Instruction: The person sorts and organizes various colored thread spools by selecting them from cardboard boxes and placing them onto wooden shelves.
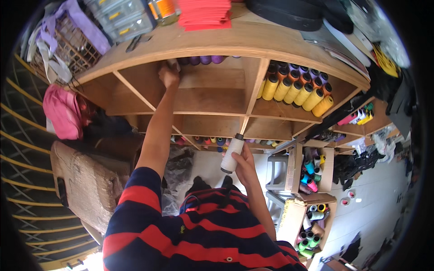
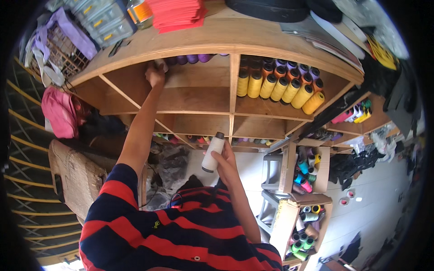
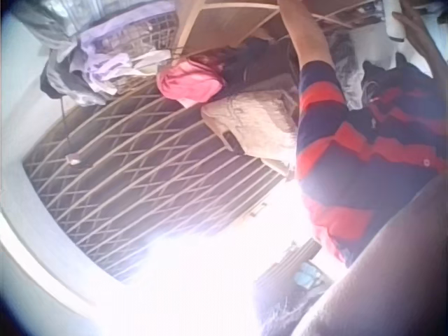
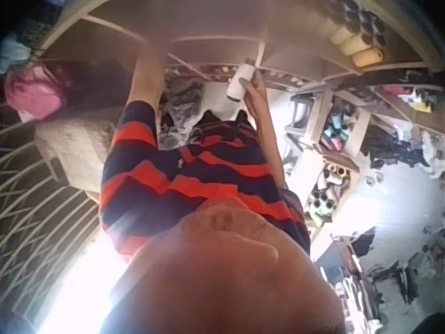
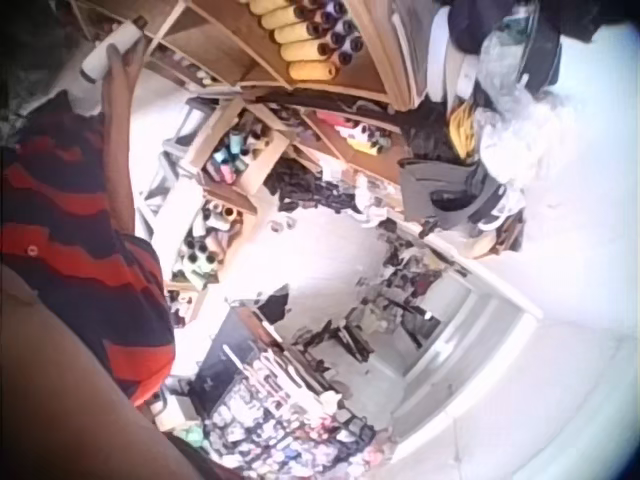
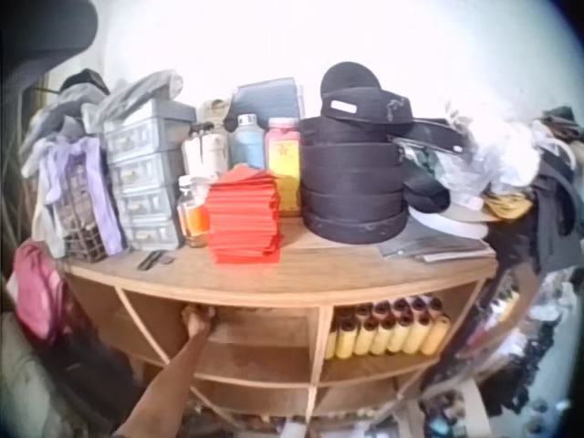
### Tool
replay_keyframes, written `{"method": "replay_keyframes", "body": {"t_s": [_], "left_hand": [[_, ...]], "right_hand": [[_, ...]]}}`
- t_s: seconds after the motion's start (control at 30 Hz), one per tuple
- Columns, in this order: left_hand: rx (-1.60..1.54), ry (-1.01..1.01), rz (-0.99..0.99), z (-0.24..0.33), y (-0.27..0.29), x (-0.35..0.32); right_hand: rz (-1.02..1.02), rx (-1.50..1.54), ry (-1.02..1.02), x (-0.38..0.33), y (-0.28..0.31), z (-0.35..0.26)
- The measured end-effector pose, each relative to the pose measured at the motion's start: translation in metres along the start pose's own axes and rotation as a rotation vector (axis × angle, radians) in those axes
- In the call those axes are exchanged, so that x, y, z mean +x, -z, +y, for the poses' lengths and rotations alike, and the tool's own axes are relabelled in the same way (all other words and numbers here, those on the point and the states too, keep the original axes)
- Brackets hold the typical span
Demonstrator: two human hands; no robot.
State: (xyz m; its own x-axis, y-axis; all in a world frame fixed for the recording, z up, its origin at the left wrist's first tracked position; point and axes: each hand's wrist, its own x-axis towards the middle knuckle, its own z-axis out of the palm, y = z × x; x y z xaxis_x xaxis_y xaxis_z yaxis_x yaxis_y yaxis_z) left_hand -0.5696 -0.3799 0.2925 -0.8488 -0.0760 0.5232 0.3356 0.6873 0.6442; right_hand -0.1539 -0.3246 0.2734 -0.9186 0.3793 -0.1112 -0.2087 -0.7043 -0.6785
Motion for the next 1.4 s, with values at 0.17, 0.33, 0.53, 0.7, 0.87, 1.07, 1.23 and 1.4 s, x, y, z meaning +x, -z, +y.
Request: {"method": "replay_keyframes", "body": {"t_s": [0.17, 0.33, 0.53, 0.7, 0.87, 1.07, 1.23, 1.4], "left_hand": [[-0.100, -0.008, -0.033, 0.004, 0.007, -0.034], [-0.172, -0.032, 0.018, -0.014, 0.023, -0.032], [-0.227, -0.059, -0.106, -0.022, 0.033, -0.050], [0.115, -0.249, -0.177, -0.010, 0.027, -0.061], [0.223, -0.259, -0.197, -0.015, 0.020, -0.055], [0.176, -0.232, -0.168, -0.018, 0.017, -0.056], [0.177, -0.235, -0.164, -0.021, 0.016, -0.055], [0.312, -0.238, -0.243, -0.016, 0.018, -0.050]], "right_hand": [[-0.033, -0.083, -0.025, 0.033, -0.008, 0.001], [-0.135, -0.297, -0.001, 0.092, -0.055, -0.001], [-0.206, -0.393, 0.111, 0.176, -0.088, 0.004], [-0.223, -0.560, 0.318, 0.242, -0.100, 0.015], [-0.152, -0.764, 0.413, 0.293, -0.117, 0.017], [-0.086, -0.923, 0.433, 0.324, -0.132, 0.015], [-0.142, -0.968, 0.464, 0.347, -0.135, 0.014], [-0.145, -1.057, 0.526, 0.360, -0.132, 0.016]]}}
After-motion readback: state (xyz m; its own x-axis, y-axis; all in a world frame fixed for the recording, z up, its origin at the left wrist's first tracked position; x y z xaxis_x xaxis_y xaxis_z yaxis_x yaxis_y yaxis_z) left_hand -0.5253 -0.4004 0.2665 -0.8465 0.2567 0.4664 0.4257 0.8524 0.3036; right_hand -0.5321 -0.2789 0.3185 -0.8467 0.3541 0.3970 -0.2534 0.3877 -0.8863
